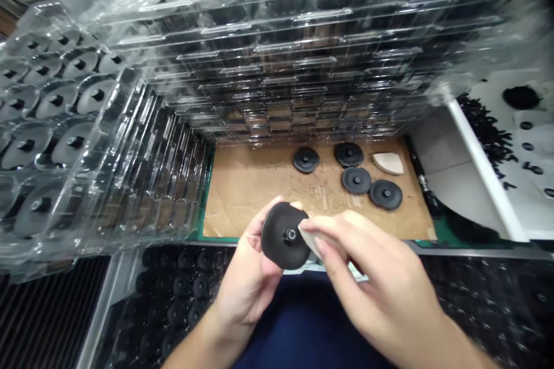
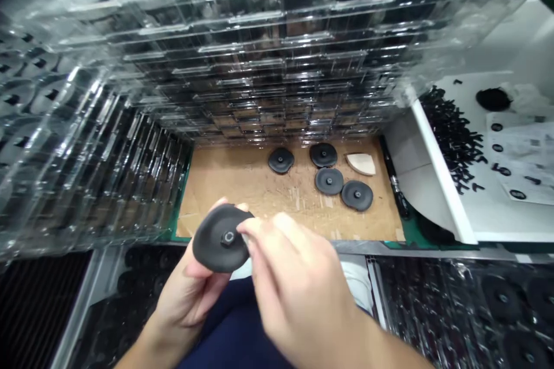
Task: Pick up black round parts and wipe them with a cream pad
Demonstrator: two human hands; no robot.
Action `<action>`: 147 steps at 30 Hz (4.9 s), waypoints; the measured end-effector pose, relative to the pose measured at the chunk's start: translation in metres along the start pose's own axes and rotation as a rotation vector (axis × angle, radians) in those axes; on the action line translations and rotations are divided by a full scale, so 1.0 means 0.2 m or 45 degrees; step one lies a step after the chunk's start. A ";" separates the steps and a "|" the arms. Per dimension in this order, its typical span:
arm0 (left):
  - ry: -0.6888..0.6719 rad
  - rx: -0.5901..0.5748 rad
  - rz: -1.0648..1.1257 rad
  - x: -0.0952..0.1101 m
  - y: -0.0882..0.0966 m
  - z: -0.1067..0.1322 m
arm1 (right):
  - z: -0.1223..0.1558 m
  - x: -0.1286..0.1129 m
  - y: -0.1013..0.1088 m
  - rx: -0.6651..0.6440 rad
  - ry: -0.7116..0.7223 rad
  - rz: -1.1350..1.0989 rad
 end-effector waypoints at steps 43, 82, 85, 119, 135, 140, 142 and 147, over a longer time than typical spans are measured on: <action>-0.214 0.238 0.014 0.03 0.22 0.03 | -0.11 0.24 -0.22 -0.001 -0.348 -0.343; -0.126 0.209 -0.002 0.01 0.13 0.04 | -0.19 -0.04 -0.15 -0.267 0.151 -0.172; -0.099 0.152 0.022 0.00 0.11 0.03 | -0.19 -0.05 -0.12 -0.087 0.190 -0.122; 0.036 -0.201 0.106 -0.05 0.05 0.04 | 0.05 0.10 -0.01 0.188 -0.242 -0.233; 0.146 -0.126 -0.022 -0.05 0.06 0.05 | -0.06 -0.11 -0.06 -0.201 0.272 -0.079; 0.106 -0.110 0.020 -0.04 0.04 0.05 | -0.02 -0.02 0.03 -0.094 -0.015 0.203; 0.122 -0.065 0.016 -0.04 0.02 0.05 | -0.06 -0.04 0.04 -0.019 0.129 0.303; 0.224 -0.150 -0.063 -0.04 0.00 0.05 | -0.17 -0.02 0.00 -0.198 0.329 0.066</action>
Point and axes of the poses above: each hand's wrist, its own z-axis away from the middle knuckle, its own y-axis out of the back of the hand, x = y × z, the point moved 5 cm from there along -z, towards the middle knuckle, and after that the axes turned 14 degrees about -x, right-handed, at the moved point
